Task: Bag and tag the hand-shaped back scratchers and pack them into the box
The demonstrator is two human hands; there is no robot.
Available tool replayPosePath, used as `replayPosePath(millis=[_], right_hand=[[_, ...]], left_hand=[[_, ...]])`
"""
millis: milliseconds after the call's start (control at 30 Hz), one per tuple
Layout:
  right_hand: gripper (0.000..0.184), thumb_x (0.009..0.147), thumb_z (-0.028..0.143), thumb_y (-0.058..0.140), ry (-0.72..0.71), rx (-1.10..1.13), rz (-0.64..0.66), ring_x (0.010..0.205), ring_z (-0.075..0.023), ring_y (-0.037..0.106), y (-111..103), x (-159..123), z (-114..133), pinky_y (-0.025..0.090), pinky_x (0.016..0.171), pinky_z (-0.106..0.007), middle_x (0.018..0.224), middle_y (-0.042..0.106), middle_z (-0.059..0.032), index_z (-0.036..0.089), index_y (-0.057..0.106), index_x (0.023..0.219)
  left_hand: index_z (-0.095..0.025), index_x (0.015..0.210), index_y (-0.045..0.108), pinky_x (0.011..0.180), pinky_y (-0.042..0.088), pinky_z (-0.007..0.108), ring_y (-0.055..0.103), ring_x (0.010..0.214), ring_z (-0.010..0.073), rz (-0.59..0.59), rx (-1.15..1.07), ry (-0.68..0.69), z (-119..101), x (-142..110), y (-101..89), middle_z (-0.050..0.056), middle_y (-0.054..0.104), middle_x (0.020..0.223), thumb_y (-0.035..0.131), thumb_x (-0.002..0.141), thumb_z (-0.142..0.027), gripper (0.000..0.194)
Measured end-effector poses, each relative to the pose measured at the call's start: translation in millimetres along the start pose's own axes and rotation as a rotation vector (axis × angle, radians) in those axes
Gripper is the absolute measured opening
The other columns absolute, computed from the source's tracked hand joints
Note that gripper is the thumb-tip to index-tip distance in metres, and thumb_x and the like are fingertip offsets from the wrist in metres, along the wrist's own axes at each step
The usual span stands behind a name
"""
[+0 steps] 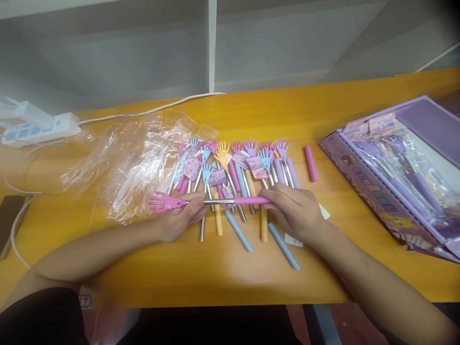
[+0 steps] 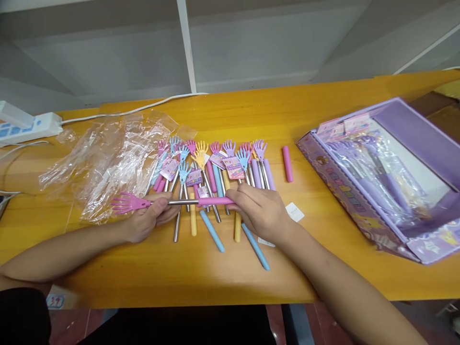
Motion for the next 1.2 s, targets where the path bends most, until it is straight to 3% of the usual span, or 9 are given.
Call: replayPosePath(millis=[100,333,467,567,667,833,1000,1100,1200], right_hand=[[0.014,0.11,0.017,0.054,0.003,0.012,0.001,0.065,-0.0145,0.044,1.5,-0.1,4.7,0.034,0.057,-0.028,0.079,0.053,-0.0003,0.015,0.064,0.119],[0.016,0.111,0.02,0.055,0.016,0.043,0.015,0.064,-0.0143,0.046,11.3,-2.7,17.2,0.036,0.058,-0.028,0.079,0.054,-0.0002,0.013,0.063,0.121],[0.019,0.112,0.025,0.052,0.042,0.079,0.056,0.064,-0.014,0.048,14.2,-1.7,20.7,0.036,0.059,-0.028,0.08,0.058,-0.0009,0.013,0.064,0.122],[0.019,0.112,0.026,0.054,0.022,0.08,0.071,0.063,-0.014,0.048,11.4,0.4,20.5,0.036,0.059,-0.029,0.08,0.06,-0.0012,0.014,0.064,0.121],[0.015,0.11,0.025,0.06,0.001,0.05,0.054,0.063,-0.0139,0.048,7.5,1.0,16.9,0.036,0.059,-0.029,0.079,0.061,-0.0005,0.015,0.064,0.119],[0.013,0.107,0.023,0.065,-0.018,0.003,0.052,0.063,-0.0139,0.047,4.3,0.6,10.4,0.036,0.06,-0.029,0.076,0.058,0.0008,0.015,0.065,0.117],[0.014,0.106,0.024,0.065,-0.059,-0.001,0.044,0.06,-0.0135,0.046,0.2,3.2,11.1,0.035,0.058,-0.031,0.072,0.056,0.0027,0.016,0.066,0.118],[0.015,0.106,0.025,0.066,-0.075,-0.013,0.032,0.059,-0.0137,0.047,-1.1,3.2,11.0,0.035,0.058,-0.032,0.071,0.057,0.0029,0.016,0.066,0.119],[0.015,0.107,0.024,0.063,-0.087,0.008,0.05,0.06,-0.0138,0.05,0.4,1.5,11.1,0.037,0.058,-0.031,0.073,0.061,0.0016,0.017,0.065,0.12]], left_hand=[[-0.023,0.076,0.04,0.052,0.024,0.03,0.027,0.052,0.0119,0.073,0.03,0.035,-0.3,-1.0,0.5,-0.006,0.035,0.062,0.045,0.11,-0.063,0.053],[-0.022,0.078,0.039,0.052,0.022,0.029,0.026,0.053,0.0108,0.086,-0.006,0.078,0.5,0.2,1.4,-0.006,0.035,0.063,0.043,0.113,-0.056,0.049],[-0.022,0.075,0.045,0.05,0.023,0.027,0.025,0.053,0.0107,-0.018,-0.043,0.044,6.9,0.5,-2.3,-0.006,0.031,0.062,0.052,0.107,-0.065,0.054],[-0.021,0.072,0.051,0.047,0.025,0.026,0.023,0.05,0.0104,-0.13,-0.104,0.124,6.4,2.1,-6.0,-0.006,0.029,0.059,0.055,0.101,-0.074,0.061],[-0.02,0.067,0.047,0.046,0.023,0.024,0.024,0.05,0.0096,-0.224,-0.147,0.184,1.1,4.9,-7.7,-0.006,0.028,0.057,0.063,0.099,-0.069,0.061],[-0.02,0.065,0.046,0.05,0.034,0.02,0.031,0.053,0.0078,-0.154,-0.195,-0.094,2.7,8.0,-2.7,-0.008,0.03,0.059,0.078,0.088,-0.068,0.063],[-0.022,0.061,0.039,0.056,0.046,0.021,0.028,0.051,0.007,-0.279,-0.269,-0.179,4.3,10.7,-8.4,-0.01,0.027,0.056,0.087,0.072,-0.076,0.073],[-0.022,0.063,0.034,0.055,0.043,0.021,0.023,0.052,0.0072,-0.275,-0.269,-0.189,3.7,13.9,-9.7,-0.011,0.023,0.058,0.087,0.076,-0.071,0.074],[-0.022,0.063,0.032,0.051,0.032,0.022,0.022,0.053,0.0085,-0.149,-0.224,-0.151,1.4,13.8,-6.8,-0.009,0.023,0.058,0.076,0.09,-0.067,0.069]])
Point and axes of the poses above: each hand's wrist, its own x-axis towards the middle knuckle, its own y-axis out of the palm, z = x × y, the point moved 3 cm from there along x, towards the middle knuckle
